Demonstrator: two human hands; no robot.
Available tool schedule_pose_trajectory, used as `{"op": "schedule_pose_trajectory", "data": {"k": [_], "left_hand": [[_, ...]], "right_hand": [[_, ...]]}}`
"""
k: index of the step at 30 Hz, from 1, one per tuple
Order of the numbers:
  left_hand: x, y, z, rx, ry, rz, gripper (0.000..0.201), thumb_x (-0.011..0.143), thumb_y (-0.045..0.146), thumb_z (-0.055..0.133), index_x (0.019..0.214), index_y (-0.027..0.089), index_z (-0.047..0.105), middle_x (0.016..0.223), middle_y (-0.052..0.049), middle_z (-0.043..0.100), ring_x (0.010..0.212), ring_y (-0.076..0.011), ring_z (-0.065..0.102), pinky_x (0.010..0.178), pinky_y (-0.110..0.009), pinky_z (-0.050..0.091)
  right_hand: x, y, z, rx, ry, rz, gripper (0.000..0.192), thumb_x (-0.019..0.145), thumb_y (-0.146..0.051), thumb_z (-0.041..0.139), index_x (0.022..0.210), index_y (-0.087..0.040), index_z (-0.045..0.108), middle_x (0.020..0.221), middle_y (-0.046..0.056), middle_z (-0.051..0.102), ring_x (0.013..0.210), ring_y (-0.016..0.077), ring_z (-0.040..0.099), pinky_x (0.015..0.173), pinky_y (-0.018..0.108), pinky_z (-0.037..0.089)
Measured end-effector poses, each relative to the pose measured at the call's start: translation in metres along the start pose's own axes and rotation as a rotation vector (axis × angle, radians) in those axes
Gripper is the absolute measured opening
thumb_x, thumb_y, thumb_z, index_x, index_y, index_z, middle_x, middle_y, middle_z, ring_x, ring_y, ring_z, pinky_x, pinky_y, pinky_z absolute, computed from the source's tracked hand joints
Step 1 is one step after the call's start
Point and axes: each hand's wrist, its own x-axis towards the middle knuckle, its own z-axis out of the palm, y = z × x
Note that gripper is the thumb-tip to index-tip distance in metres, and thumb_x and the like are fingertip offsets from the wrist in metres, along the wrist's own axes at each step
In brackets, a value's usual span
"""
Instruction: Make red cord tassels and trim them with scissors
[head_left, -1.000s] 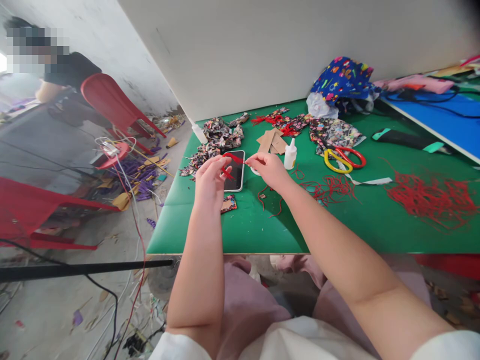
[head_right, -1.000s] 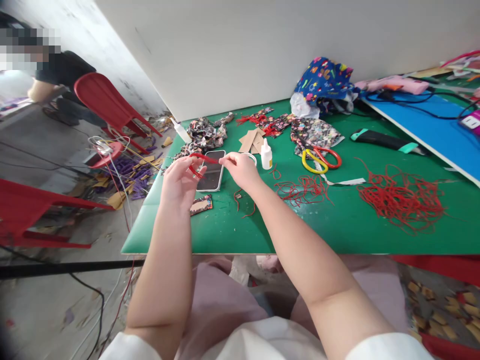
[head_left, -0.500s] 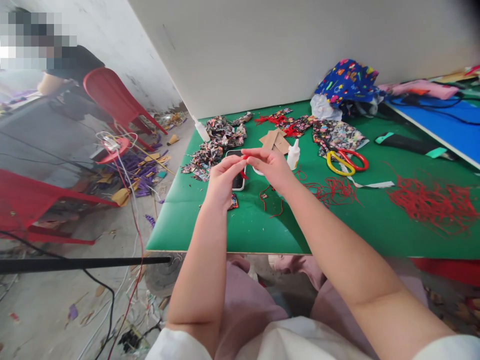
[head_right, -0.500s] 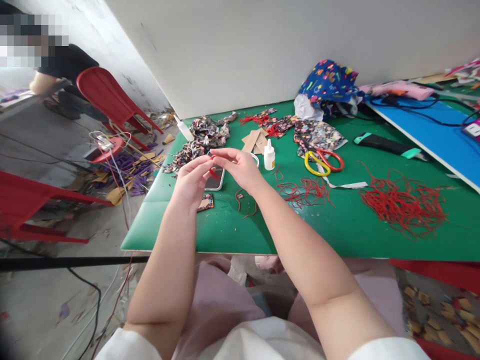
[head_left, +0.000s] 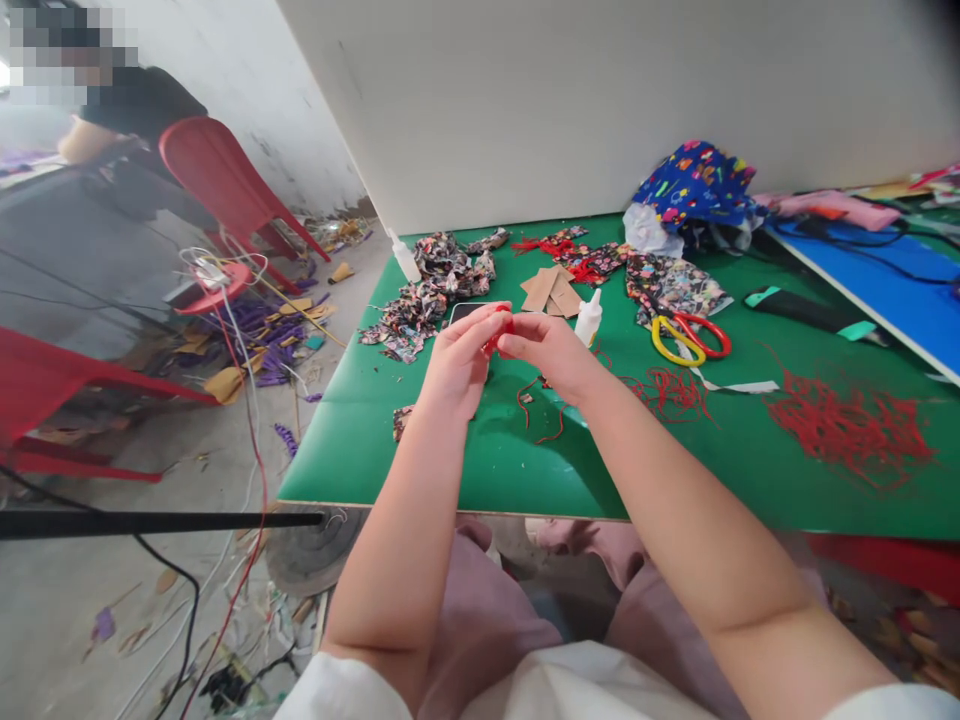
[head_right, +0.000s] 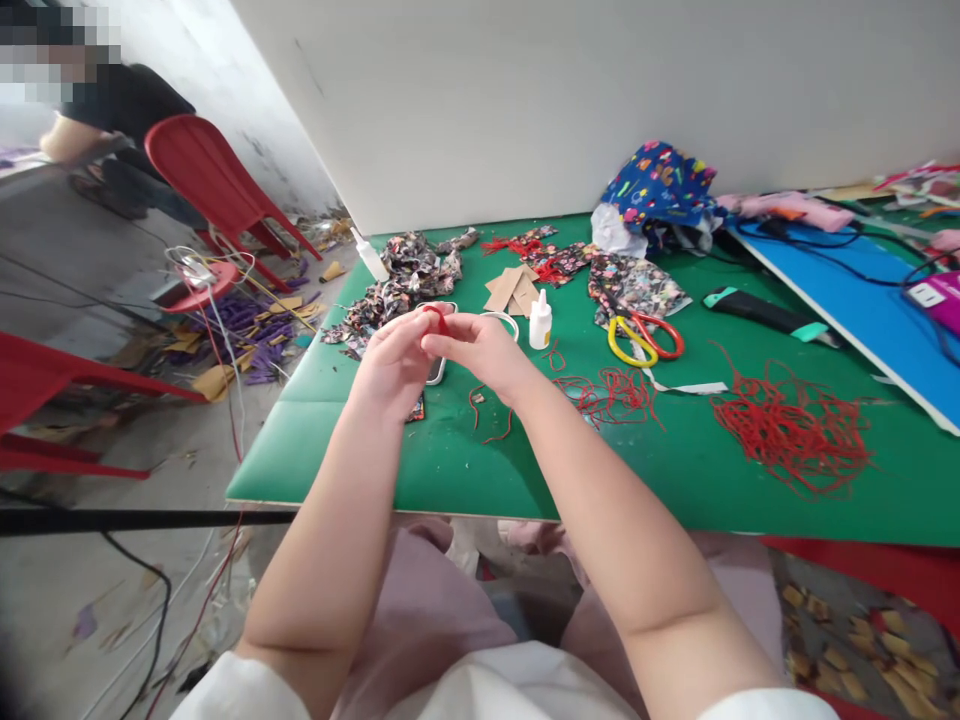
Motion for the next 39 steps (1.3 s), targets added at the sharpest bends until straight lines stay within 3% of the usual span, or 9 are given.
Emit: {"op": "schedule_pose_trajectory", "data": {"k": [8, 12, 17, 21, 27, 31, 36, 39], "left_hand": [[-0.001, 0.001, 0.015, -0.066, -0.080, -0.116, 0.012, 0.069, 0.030, 0.066, 0.074, 0.021, 0.071, 0.083, -0.003, 0.069, 0.084, -0.0178, 0.063, 0.067, -0.029, 0.050], [0.003, 0.010, 0.015, -0.040, -0.011, -0.076, 0.008, 0.066, 0.027, 0.067, 0.067, 0.019, 0.070, 0.086, -0.003, 0.068, 0.085, -0.0173, 0.062, 0.069, -0.029, 0.049], [0.009, 0.011, 0.011, 0.176, 0.056, -0.033, 0.006, 0.060, 0.022, 0.072, 0.063, 0.017, 0.072, 0.084, -0.004, 0.065, 0.077, -0.0155, 0.059, 0.060, -0.026, 0.046], [0.010, 0.007, 0.010, 0.259, 0.095, -0.029, 0.007, 0.063, 0.023, 0.071, 0.064, 0.016, 0.072, 0.082, -0.004, 0.065, 0.069, -0.0144, 0.057, 0.057, -0.027, 0.044], [0.012, 0.004, 0.006, 0.275, 0.172, -0.034, 0.006, 0.064, 0.023, 0.071, 0.064, 0.017, 0.072, 0.067, -0.002, 0.063, 0.060, -0.0125, 0.054, 0.055, -0.027, 0.041], [0.012, 0.003, 0.006, 0.280, 0.216, -0.039, 0.006, 0.064, 0.023, 0.071, 0.064, 0.017, 0.072, 0.062, -0.002, 0.063, 0.063, -0.0145, 0.057, 0.059, -0.028, 0.042], [0.013, 0.002, 0.008, 0.251, 0.240, -0.060, 0.006, 0.064, 0.022, 0.071, 0.066, 0.016, 0.072, 0.061, -0.002, 0.064, 0.061, -0.0142, 0.057, 0.059, -0.029, 0.043], [0.013, 0.001, 0.009, 0.236, 0.251, -0.068, 0.010, 0.063, 0.025, 0.072, 0.067, 0.016, 0.072, 0.062, -0.002, 0.063, 0.061, -0.0144, 0.057, 0.061, -0.030, 0.044]], "right_hand": [[-0.007, -0.011, -0.016, -0.188, -0.096, 0.060, 0.020, 0.072, -0.037, 0.065, 0.068, -0.018, 0.066, 0.068, -0.002, 0.062, 0.068, 0.0101, 0.055, 0.072, 0.028, 0.045], [-0.012, -0.004, -0.035, -0.541, -0.260, 0.166, 0.020, 0.075, -0.034, 0.062, 0.080, -0.016, 0.069, 0.076, 0.002, 0.067, 0.071, 0.0140, 0.059, 0.068, 0.029, 0.046], [-0.014, 0.017, -0.058, -1.133, -0.252, -0.101, 0.018, 0.081, -0.025, 0.058, 0.092, -0.015, 0.069, 0.088, 0.008, 0.068, 0.085, 0.0187, 0.058, 0.080, 0.034, 0.043], [-0.014, 0.024, -0.056, -1.280, -0.456, -0.289, 0.021, 0.084, -0.027, 0.055, 0.097, -0.017, 0.068, 0.091, 0.007, 0.066, 0.085, 0.0183, 0.054, 0.077, 0.032, 0.043], [-0.012, 0.023, -0.041, -1.539, -0.620, -0.549, 0.021, 0.088, -0.017, 0.045, 0.079, -0.015, 0.065, 0.078, 0.008, 0.063, 0.076, 0.0187, 0.051, 0.068, 0.032, 0.038], [-0.010, 0.018, -0.041, -1.530, -0.591, -0.520, 0.021, 0.088, -0.017, 0.043, 0.081, -0.013, 0.062, 0.079, 0.010, 0.063, 0.079, 0.0197, 0.053, 0.070, 0.033, 0.040], [-0.009, 0.007, -0.049, -1.334, -0.438, -0.367, 0.017, 0.086, -0.018, 0.046, 0.087, -0.013, 0.061, 0.083, 0.009, 0.064, 0.081, 0.0181, 0.055, 0.072, 0.030, 0.045], [-0.011, 0.009, -0.052, -1.371, -0.515, -0.410, 0.018, 0.086, -0.021, 0.048, 0.092, -0.014, 0.063, 0.087, 0.009, 0.065, 0.084, 0.0190, 0.054, 0.074, 0.031, 0.044]]}}
